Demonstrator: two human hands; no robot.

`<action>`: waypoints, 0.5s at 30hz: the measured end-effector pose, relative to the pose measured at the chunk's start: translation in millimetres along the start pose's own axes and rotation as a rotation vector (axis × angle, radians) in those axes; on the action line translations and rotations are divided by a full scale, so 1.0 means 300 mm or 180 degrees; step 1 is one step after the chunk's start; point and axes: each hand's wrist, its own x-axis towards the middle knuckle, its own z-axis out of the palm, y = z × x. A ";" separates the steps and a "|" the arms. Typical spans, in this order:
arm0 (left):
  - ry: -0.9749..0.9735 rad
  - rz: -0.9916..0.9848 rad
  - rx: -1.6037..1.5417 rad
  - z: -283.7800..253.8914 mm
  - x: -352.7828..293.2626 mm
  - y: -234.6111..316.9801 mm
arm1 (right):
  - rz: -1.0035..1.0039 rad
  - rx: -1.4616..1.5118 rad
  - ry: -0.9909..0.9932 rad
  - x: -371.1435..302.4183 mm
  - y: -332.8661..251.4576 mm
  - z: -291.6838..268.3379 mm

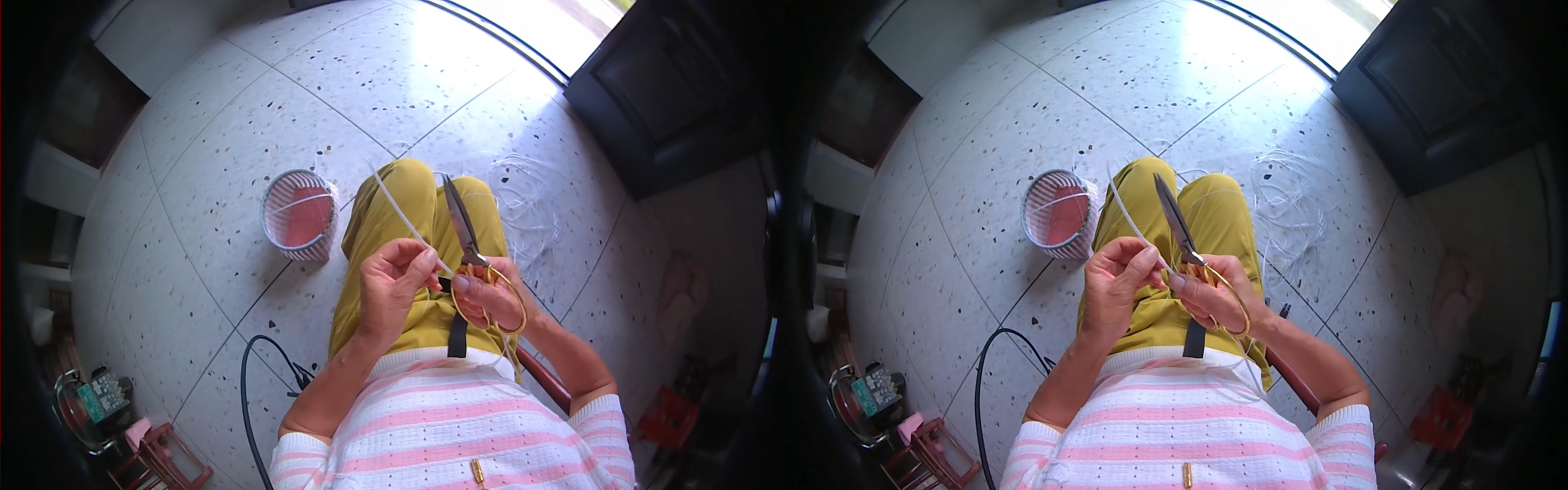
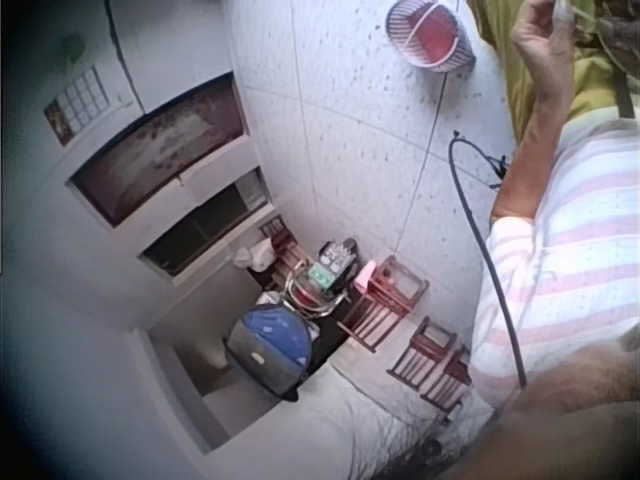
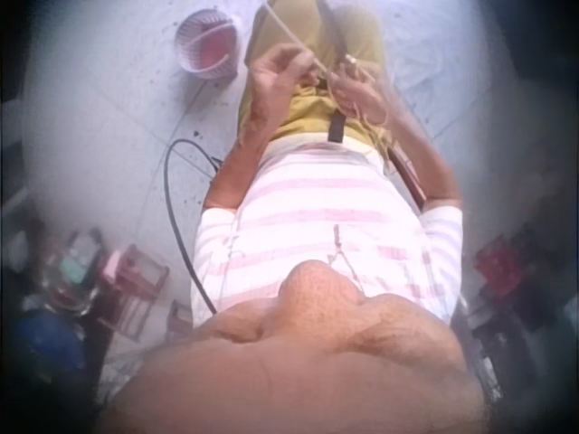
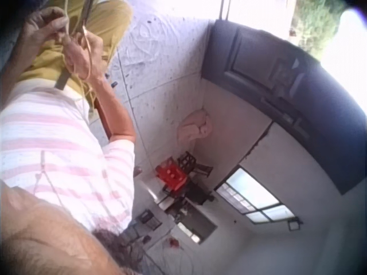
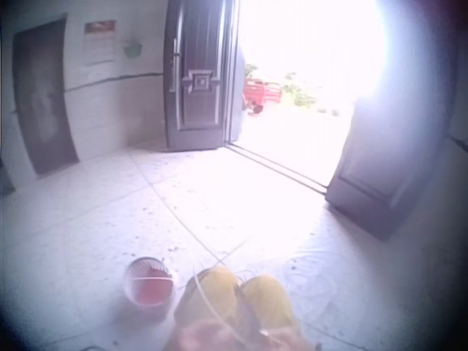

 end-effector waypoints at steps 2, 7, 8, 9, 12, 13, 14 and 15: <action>-0.0018 -0.0008 -0.0057 -0.011 0.007 0.007 | 0.0000 0.0155 0.0043 -0.012 0.008 0.005; 0.0060 -0.0056 -0.0586 -0.041 0.060 0.041 | 0.0081 0.0351 0.0168 -0.039 0.032 0.006; 0.0066 0.0038 -0.0384 -0.047 0.064 0.033 | 0.0137 0.0389 0.0130 -0.044 0.029 0.007; 0.0067 0.0033 -0.0386 -0.044 0.060 0.032 | 0.0194 0.0425 0.0091 -0.047 0.028 0.007; 0.0149 0.0089 -0.0068 -0.030 0.047 0.045 | 0.0308 0.0874 0.0028 -0.038 0.036 -0.015; 0.0102 -0.0001 -0.0318 -0.032 0.046 0.054 | 0.0309 0.0875 0.0026 -0.026 0.035 -0.026; 0.0056 -0.0088 -0.0568 -0.036 0.044 0.060 | 0.0454 0.0773 0.0192 -0.006 0.031 -0.040; 0.0062 -0.0083 -0.0567 -0.042 0.039 0.065 | 0.0599 0.0669 0.0355 0.013 0.035 -0.057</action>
